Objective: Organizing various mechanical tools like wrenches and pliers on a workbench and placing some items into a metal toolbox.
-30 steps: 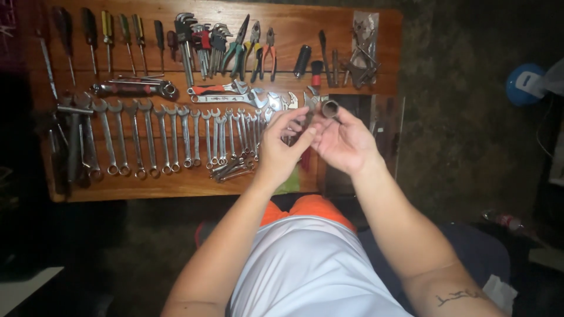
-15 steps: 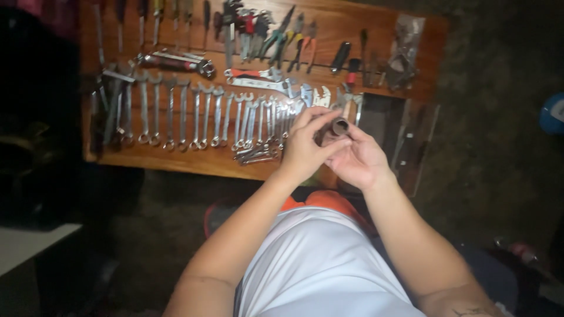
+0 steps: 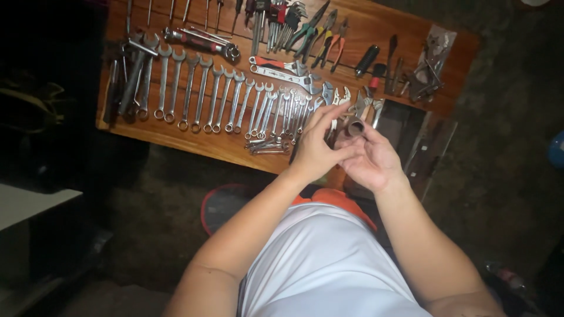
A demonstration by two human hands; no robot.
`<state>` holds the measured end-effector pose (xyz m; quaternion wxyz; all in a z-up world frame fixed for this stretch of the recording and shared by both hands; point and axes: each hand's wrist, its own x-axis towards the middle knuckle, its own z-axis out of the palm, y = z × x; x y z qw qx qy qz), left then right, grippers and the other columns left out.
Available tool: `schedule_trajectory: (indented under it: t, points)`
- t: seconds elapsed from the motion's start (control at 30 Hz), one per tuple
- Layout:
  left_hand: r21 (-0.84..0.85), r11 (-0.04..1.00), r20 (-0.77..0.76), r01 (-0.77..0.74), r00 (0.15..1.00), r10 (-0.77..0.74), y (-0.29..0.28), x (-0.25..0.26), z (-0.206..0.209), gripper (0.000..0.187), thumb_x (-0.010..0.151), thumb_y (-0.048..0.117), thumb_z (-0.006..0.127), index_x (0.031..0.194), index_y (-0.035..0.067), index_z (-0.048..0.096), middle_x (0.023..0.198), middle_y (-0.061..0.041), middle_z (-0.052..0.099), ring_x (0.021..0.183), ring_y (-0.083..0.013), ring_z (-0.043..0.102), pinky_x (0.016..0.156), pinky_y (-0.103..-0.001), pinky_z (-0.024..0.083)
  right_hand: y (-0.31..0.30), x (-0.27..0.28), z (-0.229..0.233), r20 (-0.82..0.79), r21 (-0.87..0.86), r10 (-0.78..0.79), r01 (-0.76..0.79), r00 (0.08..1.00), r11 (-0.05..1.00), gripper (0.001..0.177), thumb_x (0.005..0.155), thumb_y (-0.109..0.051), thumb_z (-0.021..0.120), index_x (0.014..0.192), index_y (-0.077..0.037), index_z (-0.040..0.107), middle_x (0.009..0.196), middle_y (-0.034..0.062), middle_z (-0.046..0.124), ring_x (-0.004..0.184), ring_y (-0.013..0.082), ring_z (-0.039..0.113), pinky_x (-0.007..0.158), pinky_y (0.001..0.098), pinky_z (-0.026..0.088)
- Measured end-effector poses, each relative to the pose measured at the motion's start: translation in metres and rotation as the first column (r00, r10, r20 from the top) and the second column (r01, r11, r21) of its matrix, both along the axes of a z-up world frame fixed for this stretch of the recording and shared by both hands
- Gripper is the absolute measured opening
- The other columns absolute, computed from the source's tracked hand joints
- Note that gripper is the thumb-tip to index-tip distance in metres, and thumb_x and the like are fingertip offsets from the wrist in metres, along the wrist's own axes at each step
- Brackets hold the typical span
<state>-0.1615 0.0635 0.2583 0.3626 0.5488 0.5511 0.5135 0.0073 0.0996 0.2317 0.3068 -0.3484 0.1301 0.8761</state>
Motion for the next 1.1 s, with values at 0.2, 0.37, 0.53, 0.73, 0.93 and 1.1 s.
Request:
schedule_trajectory:
  t: [0.2,0.37,0.53,0.73,0.93,1.1]
  points:
    - [-0.48,0.867,0.267,-0.133,0.919,0.289,-0.004,0.012,-0.112,0.048,0.104,0.035,0.056,0.136,0.0,0.061,0.125,-0.018,0.071,0.113,-0.0274,0.068,0.1,-0.041,0.054,0.003,0.002,0.008,-0.135,0.171,0.128,-0.104,0.983,0.98,0.033,0.111,-0.032,0.049,0.115,-0.005,0.067,0.099,0.0046,0.066,0.085,0.0201,0.058,0.076,0.0333,0.046]
    - [-0.66,0.652,0.747,0.373,0.421,0.515,-0.007,0.002,-0.149,0.066,0.105,0.05,0.045,0.139,-0.007,0.049,0.132,-0.02,0.066,0.117,-0.0278,0.067,0.104,-0.04,0.052,-0.005,-0.009,0.031,-0.039,0.175,0.204,-0.194,0.978,0.965,0.031,0.11,-0.034,0.051,0.112,-0.006,0.065,0.097,0.0034,0.066,0.082,0.0186,0.056,0.073,0.0331,0.046]
    - [-0.534,0.733,0.845,0.421,0.266,0.463,-0.012,0.004,-0.154,0.067,0.112,0.052,0.042,0.136,-0.009,0.055,0.127,-0.019,0.07,0.095,-0.0248,0.063,0.097,-0.04,0.048,-0.018,-0.01,0.033,0.053,0.133,0.266,-0.271,0.963,0.953,0.028,0.106,-0.033,0.049,0.116,-0.011,0.064,0.096,0.0013,0.065,0.08,0.0174,0.056,0.07,0.0326,0.045]
    - [-0.612,0.746,0.787,0.264,0.304,0.538,-0.011,-0.008,-0.146,0.042,0.107,0.035,0.048,0.129,0.003,0.061,0.125,-0.013,0.07,0.105,-0.0193,0.068,0.093,-0.035,0.053,-0.037,0.014,-0.005,-0.066,0.262,0.458,-0.427,0.887,0.865,0.035,0.108,-0.036,0.051,0.112,-0.004,0.065,0.092,0.0043,0.064,0.084,0.0169,0.059,0.081,0.0337,0.05]
    - [-0.561,0.792,0.781,0.241,0.472,0.409,-0.006,-0.032,-0.117,0.037,0.108,0.028,0.05,0.134,0.007,0.065,0.117,-0.008,0.07,0.103,-0.0192,0.065,0.092,-0.034,0.053,-0.033,0.024,-0.042,0.33,0.509,0.725,-0.761,0.605,0.403,0.033,0.105,-0.028,0.059,0.12,0.0,0.068,0.109,0.0058,0.069,0.093,0.0128,0.059,0.084,0.0298,0.047]
    - [-0.445,0.863,0.734,0.241,0.65,0.197,-0.006,-0.039,-0.126,0.037,0.106,0.024,0.056,0.134,0.001,0.063,0.112,-0.008,0.071,0.102,-0.0168,0.069,0.093,-0.031,0.056,-0.031,0.009,-0.059,0.635,0.49,0.693,-0.871,0.342,-0.019,0.035,0.101,-0.027,0.058,0.127,-0.004,0.064,0.118,0.0023,0.071,0.112,0.0106,0.061,0.102,0.0297,0.047]
